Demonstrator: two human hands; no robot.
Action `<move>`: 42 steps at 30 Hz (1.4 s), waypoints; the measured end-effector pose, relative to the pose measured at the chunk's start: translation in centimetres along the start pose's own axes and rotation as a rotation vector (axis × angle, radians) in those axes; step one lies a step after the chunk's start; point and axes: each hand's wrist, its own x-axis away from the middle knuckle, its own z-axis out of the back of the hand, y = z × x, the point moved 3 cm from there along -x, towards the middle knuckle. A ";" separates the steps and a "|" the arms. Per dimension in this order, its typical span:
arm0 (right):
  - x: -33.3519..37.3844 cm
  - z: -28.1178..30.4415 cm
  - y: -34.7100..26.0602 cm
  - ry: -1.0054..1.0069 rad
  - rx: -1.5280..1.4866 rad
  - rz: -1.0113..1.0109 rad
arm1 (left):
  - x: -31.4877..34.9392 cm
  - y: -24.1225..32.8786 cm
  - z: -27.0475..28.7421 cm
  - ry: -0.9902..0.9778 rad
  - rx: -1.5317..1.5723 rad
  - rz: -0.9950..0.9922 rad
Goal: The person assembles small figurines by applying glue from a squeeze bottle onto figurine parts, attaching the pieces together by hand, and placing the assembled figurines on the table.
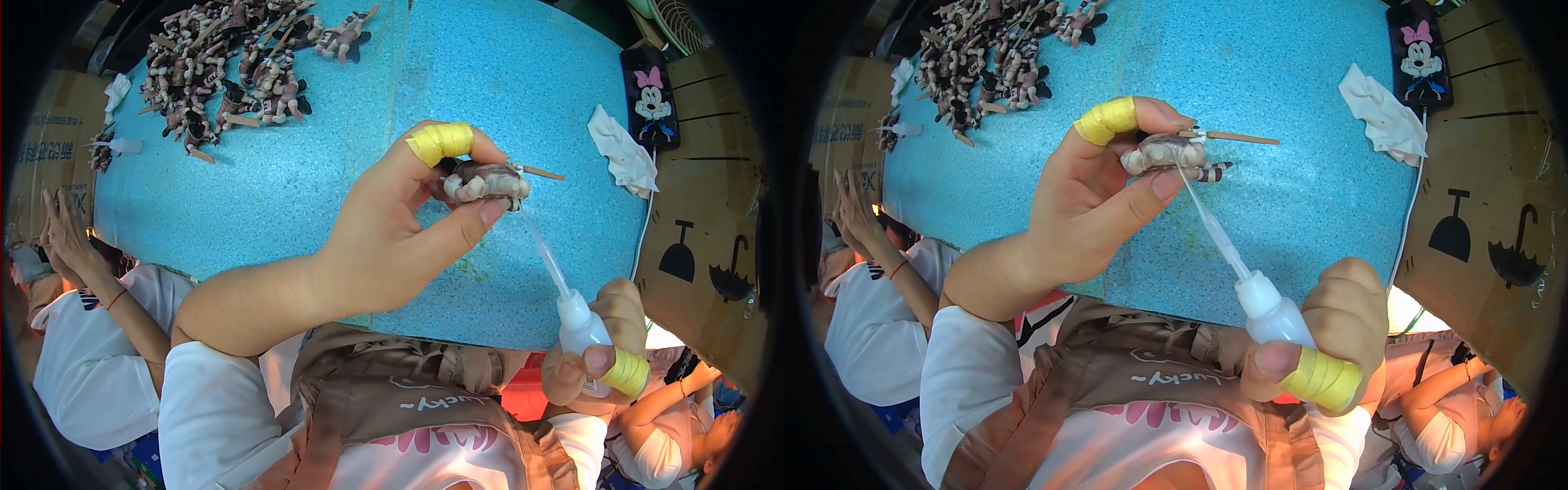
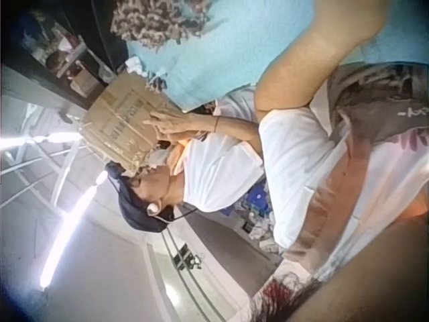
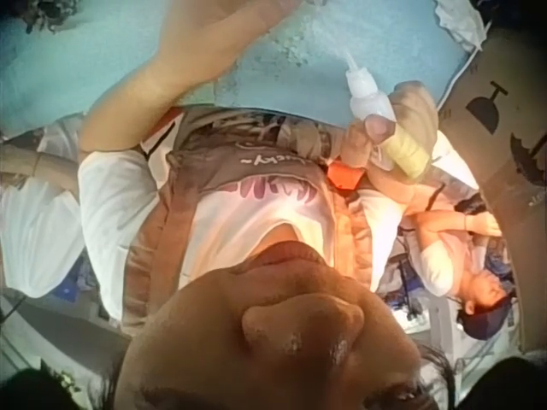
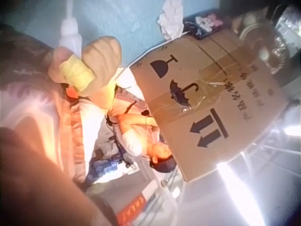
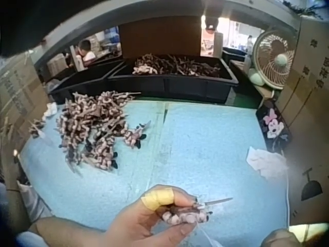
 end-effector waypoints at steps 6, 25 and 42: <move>0.2 -0.5 -0.3 0.157 0.042 -0.022 | 0.1 0.0 0.1 0.016 -0.007 0.074; 0.2 -0.3 0.2 -0.017 -0.023 0.034 | 0.3 0.0 0.1 0.054 0.137 0.166; 1.1 -0.8 9.6 -0.072 0.060 -0.567 | 0.7 -1.6 -0.8 0.107 -0.012 0.259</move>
